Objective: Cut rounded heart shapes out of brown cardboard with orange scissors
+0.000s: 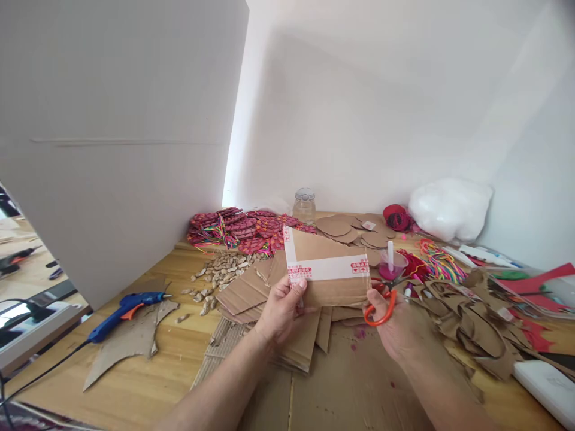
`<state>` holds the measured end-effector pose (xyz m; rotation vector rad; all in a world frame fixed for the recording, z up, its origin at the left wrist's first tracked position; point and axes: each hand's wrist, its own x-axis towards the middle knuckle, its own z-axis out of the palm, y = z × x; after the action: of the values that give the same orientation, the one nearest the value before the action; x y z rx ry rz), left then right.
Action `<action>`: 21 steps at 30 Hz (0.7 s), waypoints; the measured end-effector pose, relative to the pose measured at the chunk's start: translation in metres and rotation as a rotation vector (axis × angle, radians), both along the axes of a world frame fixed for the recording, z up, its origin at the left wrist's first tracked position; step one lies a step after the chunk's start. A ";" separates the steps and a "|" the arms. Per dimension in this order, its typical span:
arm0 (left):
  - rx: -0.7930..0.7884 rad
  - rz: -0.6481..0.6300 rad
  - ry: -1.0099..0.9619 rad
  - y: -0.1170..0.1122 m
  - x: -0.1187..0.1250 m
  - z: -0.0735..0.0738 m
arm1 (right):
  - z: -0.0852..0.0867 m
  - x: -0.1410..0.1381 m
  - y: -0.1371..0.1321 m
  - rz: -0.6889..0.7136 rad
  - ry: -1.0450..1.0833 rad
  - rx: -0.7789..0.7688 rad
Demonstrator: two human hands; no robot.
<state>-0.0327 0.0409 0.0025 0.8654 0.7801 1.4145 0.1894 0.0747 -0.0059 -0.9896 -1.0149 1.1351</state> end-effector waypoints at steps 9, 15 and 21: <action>0.150 0.083 -0.023 0.001 0.001 0.003 | 0.008 0.001 -0.002 -0.071 -0.034 0.021; 0.142 0.110 0.007 0.005 -0.003 -0.007 | 0.006 -0.001 -0.004 -0.034 0.013 -0.011; 0.160 0.091 0.016 0.009 -0.006 -0.018 | 0.014 -0.005 -0.013 0.059 0.030 -0.023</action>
<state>-0.0390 0.0503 -0.0157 0.9750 0.7327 1.5687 0.1844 0.0617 0.0085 -0.9635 -1.0145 1.2097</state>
